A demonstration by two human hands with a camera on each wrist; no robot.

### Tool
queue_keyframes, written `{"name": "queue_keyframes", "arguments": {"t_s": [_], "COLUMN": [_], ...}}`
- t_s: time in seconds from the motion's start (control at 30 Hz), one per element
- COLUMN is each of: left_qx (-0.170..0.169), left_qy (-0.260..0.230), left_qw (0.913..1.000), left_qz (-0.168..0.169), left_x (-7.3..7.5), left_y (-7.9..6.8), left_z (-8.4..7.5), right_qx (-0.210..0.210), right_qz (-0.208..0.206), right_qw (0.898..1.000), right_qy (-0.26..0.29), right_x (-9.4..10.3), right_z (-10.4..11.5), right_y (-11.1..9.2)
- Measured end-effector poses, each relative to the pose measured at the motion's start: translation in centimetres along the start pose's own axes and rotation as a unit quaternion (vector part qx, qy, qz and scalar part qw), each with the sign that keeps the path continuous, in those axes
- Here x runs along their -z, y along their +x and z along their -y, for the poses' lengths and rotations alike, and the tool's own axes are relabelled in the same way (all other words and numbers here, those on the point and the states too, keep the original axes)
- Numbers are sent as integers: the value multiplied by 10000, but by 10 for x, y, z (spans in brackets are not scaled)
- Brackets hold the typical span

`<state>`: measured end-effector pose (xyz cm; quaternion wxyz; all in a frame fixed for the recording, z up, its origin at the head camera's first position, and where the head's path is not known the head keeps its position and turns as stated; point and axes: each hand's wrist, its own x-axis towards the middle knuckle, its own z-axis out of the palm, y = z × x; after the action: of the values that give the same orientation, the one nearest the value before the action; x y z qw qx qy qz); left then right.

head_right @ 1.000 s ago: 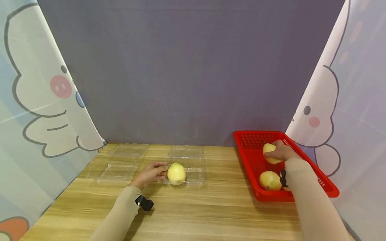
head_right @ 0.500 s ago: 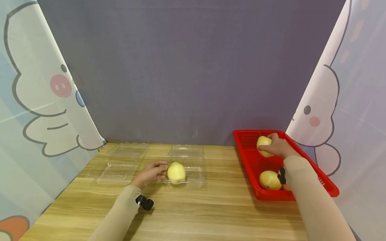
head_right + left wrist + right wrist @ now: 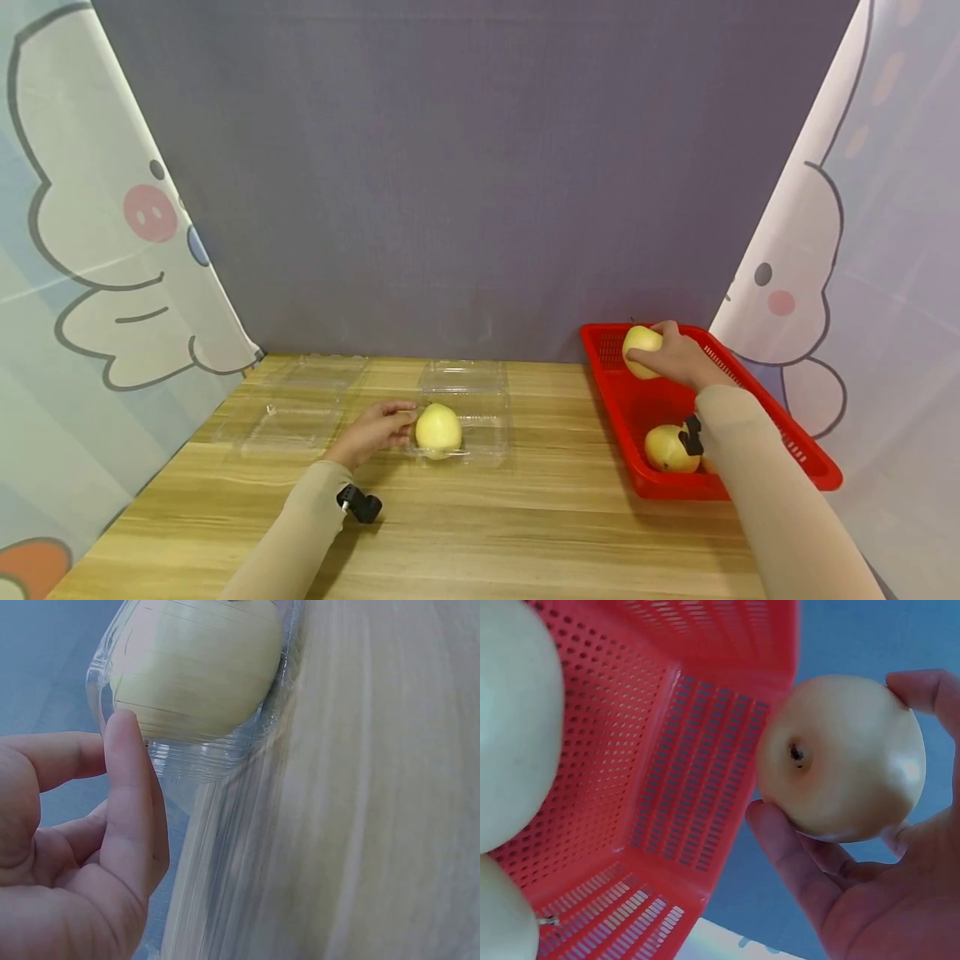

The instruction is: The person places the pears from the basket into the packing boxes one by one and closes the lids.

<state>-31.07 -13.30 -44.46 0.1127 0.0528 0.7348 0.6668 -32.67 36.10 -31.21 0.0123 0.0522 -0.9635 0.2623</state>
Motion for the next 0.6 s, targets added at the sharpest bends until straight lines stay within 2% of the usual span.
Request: {"name": "queue_keyframes", "arguments": {"t_s": [0.6], "left_qx": [92], "left_qy": [2], "left_qw": [9998], "left_qz": [-159], "left_x": [0], "left_y": [2], "left_z": [1], "right_qx": [522], "right_qz": [-186], "right_qw": [9984], "right_qy": [71], "right_x": [-3], "right_z": [49], "right_y": [1]}}
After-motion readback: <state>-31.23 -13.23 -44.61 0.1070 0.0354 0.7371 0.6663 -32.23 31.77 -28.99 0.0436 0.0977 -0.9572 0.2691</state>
